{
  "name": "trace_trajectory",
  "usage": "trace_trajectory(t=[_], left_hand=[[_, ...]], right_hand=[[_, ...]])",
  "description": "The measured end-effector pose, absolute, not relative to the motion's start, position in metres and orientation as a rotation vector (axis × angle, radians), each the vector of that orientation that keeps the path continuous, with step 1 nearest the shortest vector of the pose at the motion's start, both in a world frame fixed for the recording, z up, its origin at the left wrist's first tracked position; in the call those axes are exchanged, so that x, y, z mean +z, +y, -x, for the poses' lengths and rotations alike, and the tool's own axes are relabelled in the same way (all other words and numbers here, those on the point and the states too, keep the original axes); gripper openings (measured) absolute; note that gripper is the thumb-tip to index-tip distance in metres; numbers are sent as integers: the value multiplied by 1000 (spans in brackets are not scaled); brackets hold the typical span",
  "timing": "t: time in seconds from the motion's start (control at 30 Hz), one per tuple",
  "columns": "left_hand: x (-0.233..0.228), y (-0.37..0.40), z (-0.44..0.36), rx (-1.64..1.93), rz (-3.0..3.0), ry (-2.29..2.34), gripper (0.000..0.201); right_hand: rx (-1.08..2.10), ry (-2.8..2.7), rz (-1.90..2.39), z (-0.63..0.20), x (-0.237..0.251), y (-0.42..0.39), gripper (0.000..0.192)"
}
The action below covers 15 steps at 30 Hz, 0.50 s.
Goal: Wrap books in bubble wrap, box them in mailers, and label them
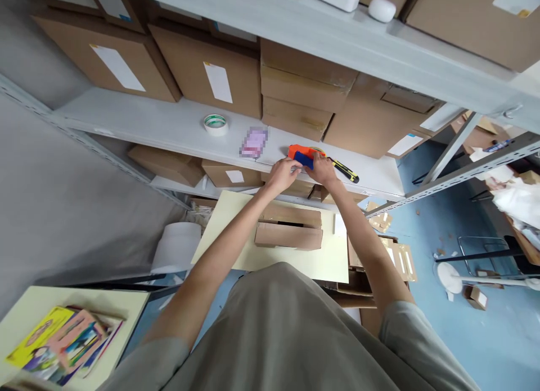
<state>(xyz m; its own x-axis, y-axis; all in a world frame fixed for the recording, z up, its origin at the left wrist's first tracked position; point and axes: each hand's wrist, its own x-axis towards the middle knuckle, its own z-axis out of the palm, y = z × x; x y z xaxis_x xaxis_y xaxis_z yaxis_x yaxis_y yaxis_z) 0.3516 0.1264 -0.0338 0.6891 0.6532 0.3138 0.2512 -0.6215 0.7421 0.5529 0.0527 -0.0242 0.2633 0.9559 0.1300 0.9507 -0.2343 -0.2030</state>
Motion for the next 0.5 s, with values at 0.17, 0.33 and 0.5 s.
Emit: trace_trajectory(t=[0.17, 0.33, 0.5], left_hand=[[-47, 111, -350, 766, -2069, 728, 22], [-70, 88, -324, 839, -1784, 760, 16], [-89, 37, -277, 993, -1516, 706, 27]], right_hand=[[175, -1753, 2480, -550, -19, 74, 61], [171, -1659, 2393, -550, -19, 56, 55], [540, -1315, 1929, -492, -39, -19, 66]])
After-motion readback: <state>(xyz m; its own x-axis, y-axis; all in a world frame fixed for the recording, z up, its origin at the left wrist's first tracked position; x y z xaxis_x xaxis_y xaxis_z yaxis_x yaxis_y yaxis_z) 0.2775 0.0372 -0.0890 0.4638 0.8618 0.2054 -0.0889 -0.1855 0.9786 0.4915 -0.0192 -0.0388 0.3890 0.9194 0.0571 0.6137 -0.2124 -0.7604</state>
